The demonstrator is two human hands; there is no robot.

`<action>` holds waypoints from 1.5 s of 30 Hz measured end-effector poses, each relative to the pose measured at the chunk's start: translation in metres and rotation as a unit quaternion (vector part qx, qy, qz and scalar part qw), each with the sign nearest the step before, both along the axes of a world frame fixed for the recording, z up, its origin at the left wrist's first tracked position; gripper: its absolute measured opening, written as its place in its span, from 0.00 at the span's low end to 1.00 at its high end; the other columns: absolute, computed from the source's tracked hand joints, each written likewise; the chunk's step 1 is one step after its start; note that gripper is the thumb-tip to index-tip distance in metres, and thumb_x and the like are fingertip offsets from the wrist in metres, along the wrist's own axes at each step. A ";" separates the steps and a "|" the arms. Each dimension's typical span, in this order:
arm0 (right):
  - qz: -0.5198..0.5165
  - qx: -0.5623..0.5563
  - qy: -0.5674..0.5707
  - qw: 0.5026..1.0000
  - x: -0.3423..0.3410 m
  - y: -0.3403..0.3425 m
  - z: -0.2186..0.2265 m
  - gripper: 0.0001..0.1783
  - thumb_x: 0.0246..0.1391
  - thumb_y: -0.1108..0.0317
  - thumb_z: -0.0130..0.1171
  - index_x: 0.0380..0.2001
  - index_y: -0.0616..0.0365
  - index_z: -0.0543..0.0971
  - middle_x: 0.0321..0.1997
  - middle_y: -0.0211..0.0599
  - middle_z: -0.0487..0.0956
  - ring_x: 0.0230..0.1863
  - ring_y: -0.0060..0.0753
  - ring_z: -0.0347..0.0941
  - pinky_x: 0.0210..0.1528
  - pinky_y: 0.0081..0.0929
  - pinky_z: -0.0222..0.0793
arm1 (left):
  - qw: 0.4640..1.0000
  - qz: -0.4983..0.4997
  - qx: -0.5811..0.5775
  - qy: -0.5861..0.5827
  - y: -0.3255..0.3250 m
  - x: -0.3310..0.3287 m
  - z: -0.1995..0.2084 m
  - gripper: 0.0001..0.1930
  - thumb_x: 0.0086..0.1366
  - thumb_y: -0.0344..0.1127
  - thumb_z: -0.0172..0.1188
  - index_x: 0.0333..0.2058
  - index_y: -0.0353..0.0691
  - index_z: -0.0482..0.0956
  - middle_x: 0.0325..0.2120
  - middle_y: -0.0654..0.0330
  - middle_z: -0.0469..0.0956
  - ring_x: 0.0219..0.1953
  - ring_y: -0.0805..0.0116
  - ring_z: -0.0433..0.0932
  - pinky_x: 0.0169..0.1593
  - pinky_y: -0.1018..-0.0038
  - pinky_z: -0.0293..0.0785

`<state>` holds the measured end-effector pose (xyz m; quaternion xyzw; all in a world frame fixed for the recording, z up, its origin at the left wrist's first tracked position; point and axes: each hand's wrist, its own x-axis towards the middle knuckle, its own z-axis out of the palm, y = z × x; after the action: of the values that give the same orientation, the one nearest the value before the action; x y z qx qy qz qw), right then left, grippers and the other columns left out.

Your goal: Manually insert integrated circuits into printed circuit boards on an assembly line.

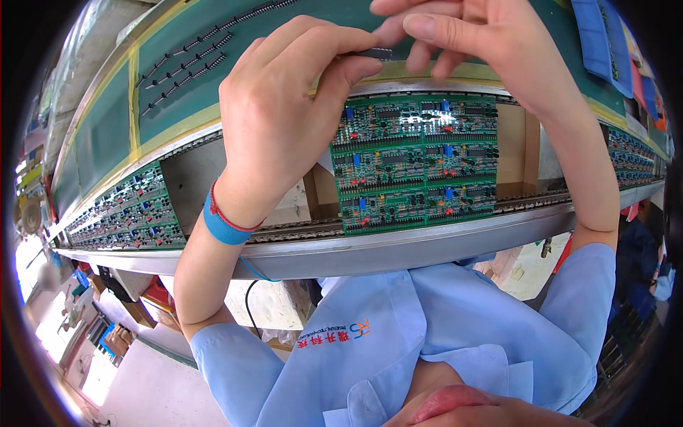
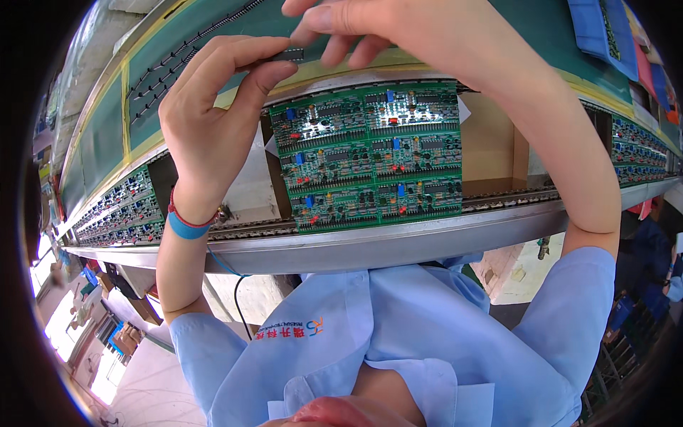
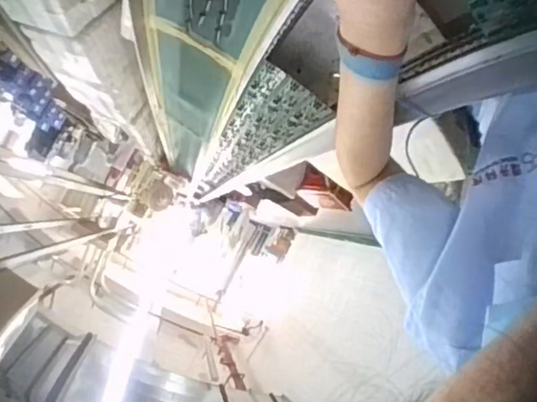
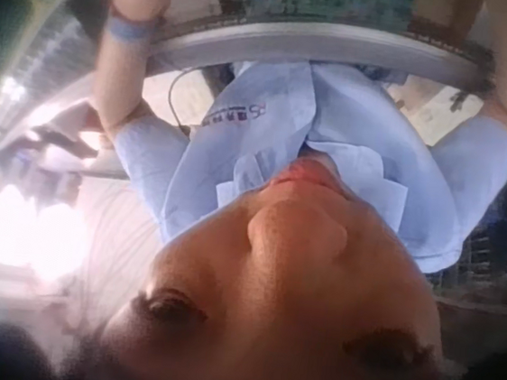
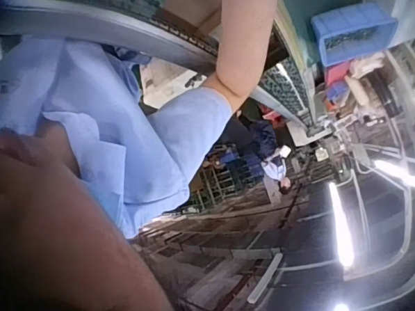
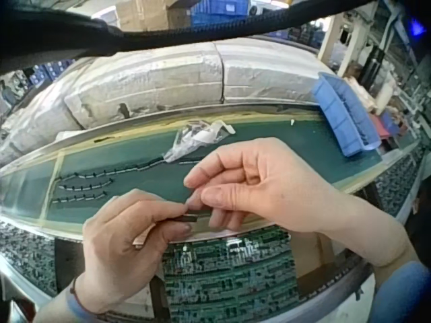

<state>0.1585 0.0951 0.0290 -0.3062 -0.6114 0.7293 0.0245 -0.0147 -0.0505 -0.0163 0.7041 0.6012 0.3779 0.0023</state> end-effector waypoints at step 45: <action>0.126 0.355 -0.255 0.891 -0.042 0.000 0.016 0.09 0.52 0.66 0.67 0.31 0.63 0.85 0.26 0.37 0.82 0.27 0.27 0.73 0.33 0.26 0.69 | 0.871 0.138 -0.471 0.003 0.072 0.010 0.057 0.07 0.60 0.31 0.71 0.27 0.32 0.88 0.19 0.59 0.82 0.22 0.75 0.75 0.29 0.74 0.70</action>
<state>0.1168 0.0948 0.0445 -0.3729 -0.8481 0.3577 -0.1170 -0.0052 0.0216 0.0411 0.5306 0.7989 0.0443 0.2799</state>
